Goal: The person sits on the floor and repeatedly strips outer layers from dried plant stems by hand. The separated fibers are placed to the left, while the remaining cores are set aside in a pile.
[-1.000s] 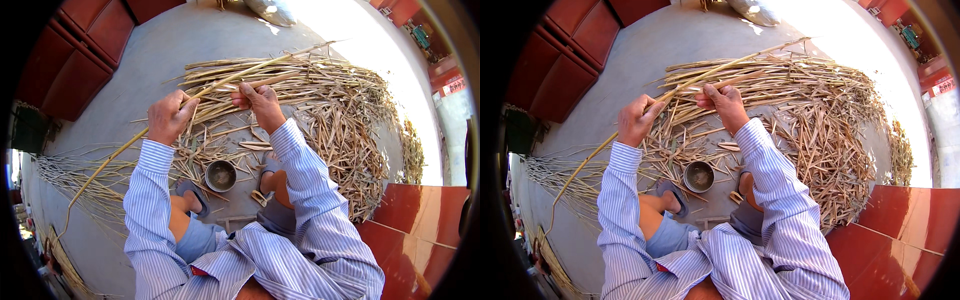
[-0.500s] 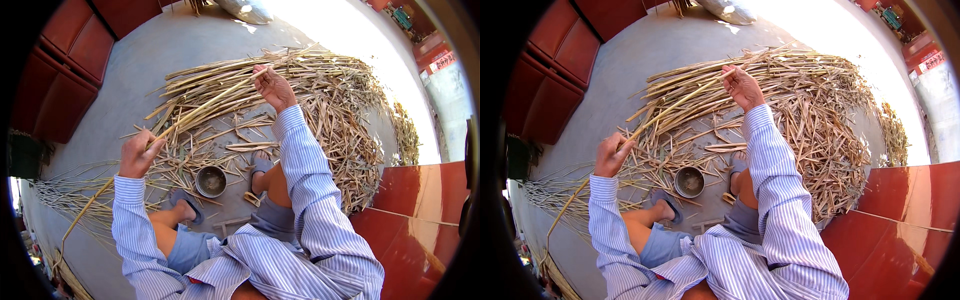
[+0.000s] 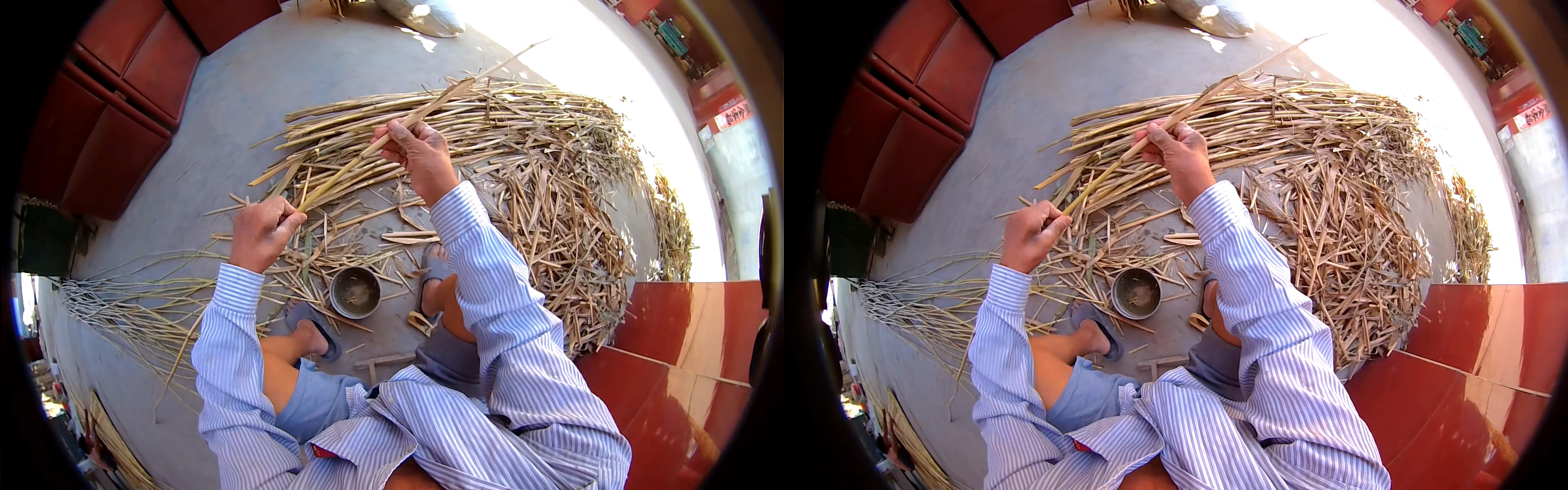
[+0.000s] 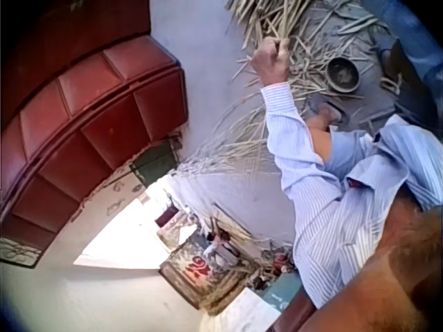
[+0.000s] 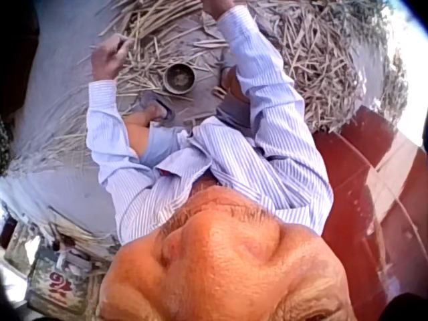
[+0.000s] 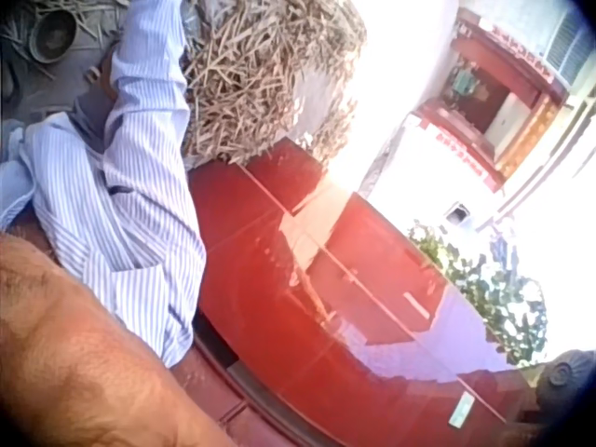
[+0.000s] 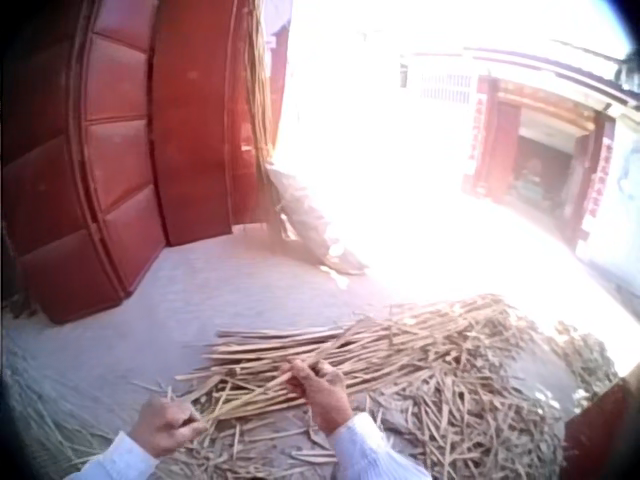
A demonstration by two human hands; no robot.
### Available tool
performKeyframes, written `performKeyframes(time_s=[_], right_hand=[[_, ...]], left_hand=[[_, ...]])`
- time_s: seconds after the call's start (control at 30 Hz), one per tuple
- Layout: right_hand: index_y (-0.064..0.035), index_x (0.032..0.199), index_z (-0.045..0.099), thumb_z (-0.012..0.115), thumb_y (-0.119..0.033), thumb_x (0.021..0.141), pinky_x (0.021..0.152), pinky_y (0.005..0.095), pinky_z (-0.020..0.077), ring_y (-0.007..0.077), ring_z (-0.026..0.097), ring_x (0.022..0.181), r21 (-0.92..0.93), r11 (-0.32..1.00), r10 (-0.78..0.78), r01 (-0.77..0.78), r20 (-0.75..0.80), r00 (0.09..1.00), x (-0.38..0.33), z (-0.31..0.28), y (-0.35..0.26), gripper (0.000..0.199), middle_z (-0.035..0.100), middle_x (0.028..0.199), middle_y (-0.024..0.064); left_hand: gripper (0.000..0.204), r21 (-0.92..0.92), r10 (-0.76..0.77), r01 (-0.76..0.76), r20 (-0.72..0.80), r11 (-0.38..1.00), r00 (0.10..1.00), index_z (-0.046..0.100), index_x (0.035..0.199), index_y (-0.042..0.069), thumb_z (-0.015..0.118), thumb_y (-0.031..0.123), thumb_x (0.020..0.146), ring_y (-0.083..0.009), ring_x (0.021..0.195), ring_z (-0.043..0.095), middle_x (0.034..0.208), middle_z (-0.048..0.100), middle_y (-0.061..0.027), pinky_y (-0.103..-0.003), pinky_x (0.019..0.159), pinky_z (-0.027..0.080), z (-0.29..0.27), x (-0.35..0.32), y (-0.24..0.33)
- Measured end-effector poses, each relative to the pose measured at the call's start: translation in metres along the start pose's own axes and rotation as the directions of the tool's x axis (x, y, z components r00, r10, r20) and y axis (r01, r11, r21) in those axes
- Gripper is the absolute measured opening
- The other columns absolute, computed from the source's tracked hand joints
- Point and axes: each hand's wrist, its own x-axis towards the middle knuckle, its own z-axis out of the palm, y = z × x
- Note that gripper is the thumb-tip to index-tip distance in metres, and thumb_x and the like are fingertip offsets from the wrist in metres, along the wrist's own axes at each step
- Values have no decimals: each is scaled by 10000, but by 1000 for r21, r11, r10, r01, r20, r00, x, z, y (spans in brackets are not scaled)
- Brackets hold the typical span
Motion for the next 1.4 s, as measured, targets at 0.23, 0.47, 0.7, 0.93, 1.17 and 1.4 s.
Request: performKeyframes(time_s=[0.23, 0.47, 0.7, 0.93, 1.17, 1.4], right_hand=[[-38, 988, 618, 666, -258, 930, 639, 228, 569, 129, 677, 747, -98, 991, 85, -96, -104, 991, -4, 16, 15, 232, 701, 895, 75], [-37, 1047, 604, 632, -289, 949, 739, 276, 557, 150, 670, 826, -87, 992, 101, -94, 78, 992, -23, 45, 43, 272, 697, 941, 87], [-51, 992, 603, 614, -256, 960, 696, 241, 545, 122, 659, 786, -50, 999, 13, -13, -8, 1000, 5, -3, 5, 208, 688, 871, 62], [-67, 971, 612, 595, -269, 977, 654, 195, 532, 90, 644, 771, -102, 992, 73, -76, -29, 997, 2, 6, -3, 203, 690, 863, 48], [0, 1120, 585, 568, -129, 974, 620, 220, 545, 148, 684, 810, 120, 989, -49, 81, -252, 967, 19, -29, -17, 196, 700, 945, 101], [-20, 1108, 590, 612, -162, 955, 626, 215, 525, 120, 653, 816, 155, 978, -81, 143, -348, 934, 22, -54, -25, 210, 684, 963, 82]], left_hand=[[229, 153, -32, 19, 81, 988, 996, 648, 797, 55, 710, 276, 813, -346, 684, 605, 720, 639, -127, -427, 660, 450, -4, -9, -13], [176, -215, 24, -53, -135, 975, 991, 678, 845, 43, 684, 218, 842, -288, 648, 611, 711, 643, -120, -390, 588, 454, 32, 18, 16], [185, -264, -43, 68, 97, 962, 994, 690, 863, 43, 696, 228, 851, -221, 661, 640, 735, 667, -111, -350, 596, 473, 36, 11, -19], [220, -459, -106, 90, -9, 884, 994, 665, 927, 10, 699, 223, 884, -155, 672, 631, 781, 690, -101, -290, 621, 491, 69, 10, -14], [211, -648, -220, 169, 3, 743, 975, 649, 904, 8, 681, 215, 926, -56, 630, 551, 743, 648, -24, -223, 568, 459, 57, 13, -21], [247, -638, -228, 276, 159, 719, 961, 641, 874, 27, 671, 265, 933, -49, 609, 505, 706, 633, 5, -217, 550, 405, 52, 17, -27]])
